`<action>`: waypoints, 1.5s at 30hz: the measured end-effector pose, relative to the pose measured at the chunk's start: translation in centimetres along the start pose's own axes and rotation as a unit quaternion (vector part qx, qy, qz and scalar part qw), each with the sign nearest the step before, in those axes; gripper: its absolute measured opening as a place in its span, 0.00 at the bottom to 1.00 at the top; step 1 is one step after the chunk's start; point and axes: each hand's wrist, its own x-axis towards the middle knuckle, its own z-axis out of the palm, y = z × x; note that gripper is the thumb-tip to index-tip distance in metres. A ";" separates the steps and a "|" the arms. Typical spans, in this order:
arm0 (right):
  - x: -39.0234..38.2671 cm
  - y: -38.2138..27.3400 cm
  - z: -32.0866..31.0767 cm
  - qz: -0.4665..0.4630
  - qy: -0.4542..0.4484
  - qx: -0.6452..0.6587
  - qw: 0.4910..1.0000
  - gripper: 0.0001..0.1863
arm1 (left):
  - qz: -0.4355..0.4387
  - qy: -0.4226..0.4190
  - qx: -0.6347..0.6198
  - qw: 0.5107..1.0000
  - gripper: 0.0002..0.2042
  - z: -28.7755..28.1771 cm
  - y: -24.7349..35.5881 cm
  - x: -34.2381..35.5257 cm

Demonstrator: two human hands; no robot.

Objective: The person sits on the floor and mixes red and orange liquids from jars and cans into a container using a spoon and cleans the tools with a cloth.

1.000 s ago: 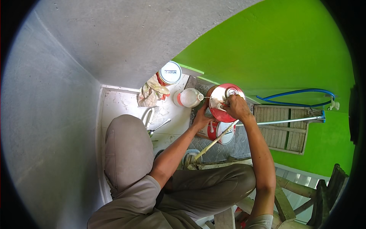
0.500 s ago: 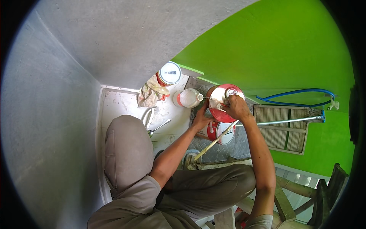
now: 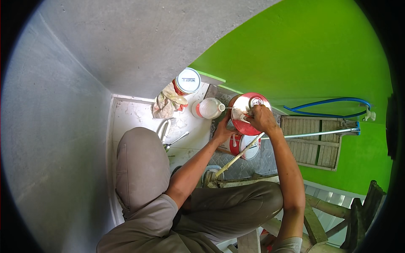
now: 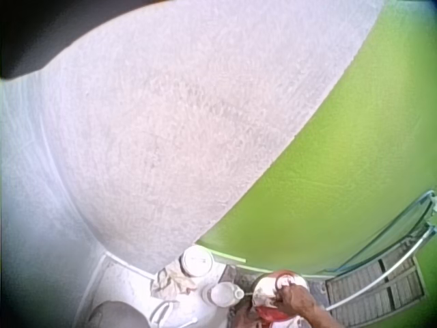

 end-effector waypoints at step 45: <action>2.2 2.7 3.4 0.107 -0.055 0.065 0.991 0.24 | -0.055 0.047 0.150 0.986 0.63 -1.5 1.5 -1.0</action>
